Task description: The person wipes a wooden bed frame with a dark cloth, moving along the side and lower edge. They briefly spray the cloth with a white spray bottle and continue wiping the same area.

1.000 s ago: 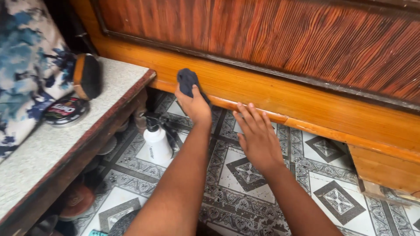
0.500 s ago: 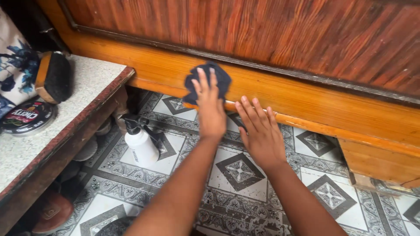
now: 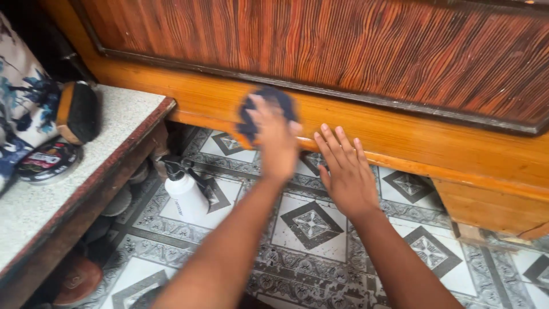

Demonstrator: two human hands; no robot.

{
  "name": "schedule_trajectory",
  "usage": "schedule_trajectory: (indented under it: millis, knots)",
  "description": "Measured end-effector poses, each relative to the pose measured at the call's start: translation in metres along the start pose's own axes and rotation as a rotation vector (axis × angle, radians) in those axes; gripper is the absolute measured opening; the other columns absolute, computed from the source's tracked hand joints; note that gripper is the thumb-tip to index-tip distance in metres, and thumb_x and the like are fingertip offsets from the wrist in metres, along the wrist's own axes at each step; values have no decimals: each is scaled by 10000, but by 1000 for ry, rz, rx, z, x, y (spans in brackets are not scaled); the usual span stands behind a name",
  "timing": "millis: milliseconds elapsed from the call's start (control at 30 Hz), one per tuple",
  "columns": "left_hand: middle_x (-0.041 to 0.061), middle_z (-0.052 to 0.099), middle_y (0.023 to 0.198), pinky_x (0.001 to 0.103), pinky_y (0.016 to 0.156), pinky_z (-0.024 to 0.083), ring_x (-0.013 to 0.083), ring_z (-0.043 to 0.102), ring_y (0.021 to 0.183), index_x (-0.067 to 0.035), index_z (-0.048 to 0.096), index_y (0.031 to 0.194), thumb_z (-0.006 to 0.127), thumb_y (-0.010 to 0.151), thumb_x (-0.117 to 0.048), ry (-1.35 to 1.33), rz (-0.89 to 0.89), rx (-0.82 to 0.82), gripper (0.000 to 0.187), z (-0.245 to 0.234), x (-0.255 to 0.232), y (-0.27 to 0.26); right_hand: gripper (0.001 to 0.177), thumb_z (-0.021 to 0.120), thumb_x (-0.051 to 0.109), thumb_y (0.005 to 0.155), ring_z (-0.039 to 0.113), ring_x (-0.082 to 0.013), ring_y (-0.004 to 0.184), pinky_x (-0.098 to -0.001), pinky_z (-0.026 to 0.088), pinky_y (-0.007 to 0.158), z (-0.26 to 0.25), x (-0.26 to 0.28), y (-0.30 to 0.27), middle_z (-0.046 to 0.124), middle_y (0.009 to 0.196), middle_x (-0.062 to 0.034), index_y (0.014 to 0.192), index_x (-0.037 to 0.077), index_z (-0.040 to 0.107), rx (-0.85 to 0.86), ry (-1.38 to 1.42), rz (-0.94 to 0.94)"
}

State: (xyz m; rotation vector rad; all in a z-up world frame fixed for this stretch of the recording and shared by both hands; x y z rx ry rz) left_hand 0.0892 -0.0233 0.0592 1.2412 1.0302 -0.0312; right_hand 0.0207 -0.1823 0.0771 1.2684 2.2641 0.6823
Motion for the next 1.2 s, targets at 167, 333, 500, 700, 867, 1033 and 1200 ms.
schedule_trajectory:
  millis: [167, 333, 500, 700, 867, 1033, 1200]
  knots:
    - [174, -55, 1732, 649, 1218, 147, 492, -29, 1572, -162, 99, 1655, 524, 1012, -282, 408, 13, 538, 780, 71, -39, -41, 799, 619, 189, 895, 229, -197, 1577, -437, 213, 1275, 8, -2, 0, 291, 1701, 29, 1635, 203, 318, 83, -236, 83]
    - [135, -55, 1729, 634, 1215, 204, 449, 4, 1588, -156, 88, 1649, 488, 1035, -362, 459, -116, 336, 760, 47, -20, 0, 745, 622, 252, 918, 248, -250, 1542, -492, 220, 1240, -14, -4, 2, 308, 1659, -28, 1591, 146, 321, -9, 1, 99]
    - [140, -106, 1731, 594, 1232, 178, 438, 4, 1581, -108, 40, 1655, 439, 1048, -376, 250, -398, 1, 774, 16, 23, 39, 726, 611, 265, 945, 260, -243, 1538, -486, 230, 1243, -13, 0, 2, 311, 1663, -24, 1601, 154, 320, -7, 0, 101]
    - [208, -190, 1702, 512, 1269, 149, 425, 10, 1579, -31, 47, 1594, 405, 1107, -404, 92, -878, -202, 710, 33, 121, 11, 722, 620, 262, 946, 252, -232, 1532, -470, 221, 1241, -21, 5, 3, 307, 1657, -5, 1594, 161, 318, -2, -11, 83]
    - [348, -66, 1631, 474, 1157, 345, 504, 305, 1419, 4, 68, 1620, 577, 893, -170, 153, -557, 96, 905, 51, 51, -24, 778, 639, 221, 905, 234, -242, 1542, -463, 218, 1242, -28, 11, 5, 287, 1662, -28, 1596, 117, 296, 9, 21, 93]
    - [299, 525, 1346, 441, 1049, 478, 418, 614, 1209, -112, 537, 1414, 586, 807, -90, 97, -636, 416, 610, 60, 32, -54, 884, 679, 149, 842, 216, -257, 1563, -443, 217, 1258, -14, 20, 1, 247, 1688, -71, 1610, 79, 248, 91, 55, 126]
    - [199, 757, 1070, 379, 918, 563, 318, 752, 1009, -145, 780, 1155, 559, 792, -68, -21, -613, 369, 431, 37, 47, -54, 951, 750, 150, 804, 289, -377, 1504, -489, 307, 1182, -33, 30, 0, 234, 1650, -154, 1581, 66, 209, 21, 317, 201]
Point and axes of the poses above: each hand's wrist, its own y-axis towards the middle knuckle, its own z-axis out of the palm, x = y × z, the point moved 10 cm from there along y, towards the middle knuckle
